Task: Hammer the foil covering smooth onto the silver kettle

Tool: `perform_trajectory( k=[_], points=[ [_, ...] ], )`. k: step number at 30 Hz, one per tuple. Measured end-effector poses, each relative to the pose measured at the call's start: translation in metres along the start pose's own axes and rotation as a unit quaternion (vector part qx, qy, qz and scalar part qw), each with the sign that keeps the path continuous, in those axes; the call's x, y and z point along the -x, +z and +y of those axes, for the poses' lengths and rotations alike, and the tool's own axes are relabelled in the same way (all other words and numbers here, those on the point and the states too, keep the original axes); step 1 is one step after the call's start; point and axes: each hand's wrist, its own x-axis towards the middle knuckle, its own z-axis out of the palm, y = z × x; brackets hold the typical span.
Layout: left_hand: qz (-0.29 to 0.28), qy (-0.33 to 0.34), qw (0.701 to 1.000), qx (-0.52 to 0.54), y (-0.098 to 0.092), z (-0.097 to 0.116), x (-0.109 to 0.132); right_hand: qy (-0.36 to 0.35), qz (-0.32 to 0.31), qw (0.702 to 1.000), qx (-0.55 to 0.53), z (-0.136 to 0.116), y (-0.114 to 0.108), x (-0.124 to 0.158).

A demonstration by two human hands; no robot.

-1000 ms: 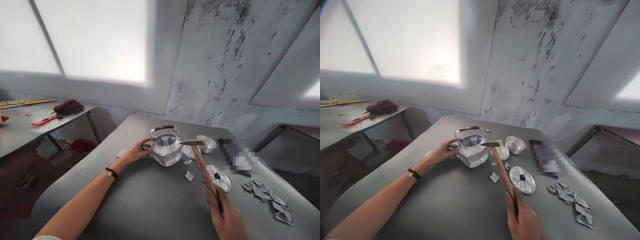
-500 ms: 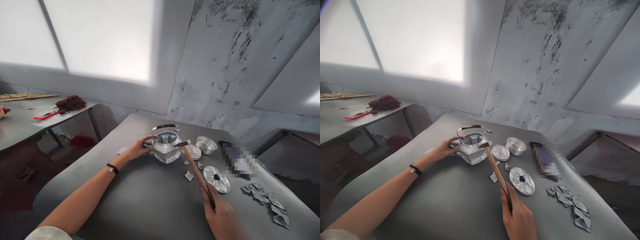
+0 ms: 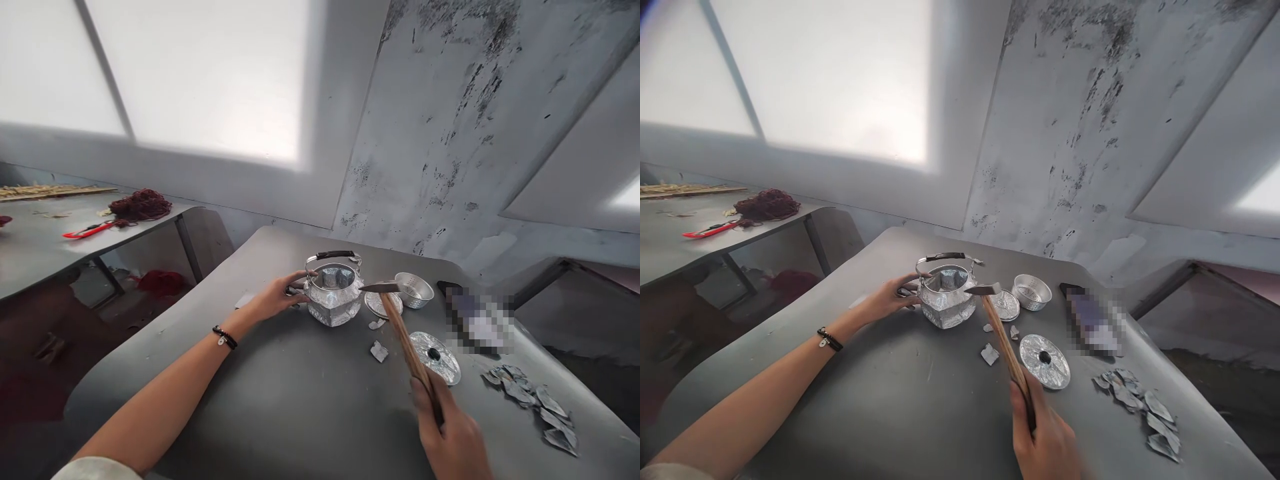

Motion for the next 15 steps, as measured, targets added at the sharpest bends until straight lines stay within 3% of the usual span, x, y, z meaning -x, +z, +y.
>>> perform_trajectory(
  k=[7,15],
  points=[
    [-0.015,0.039,0.997,-0.064,0.0,0.01,0.008,0.07,-0.022,0.997,-0.007,0.005,-0.006,-0.002],
    [-0.004,0.061,0.991,-0.122,0.004,0.013,0.008,0.005,0.024,1.0,0.006,0.0,-0.006,0.009]
  ],
)
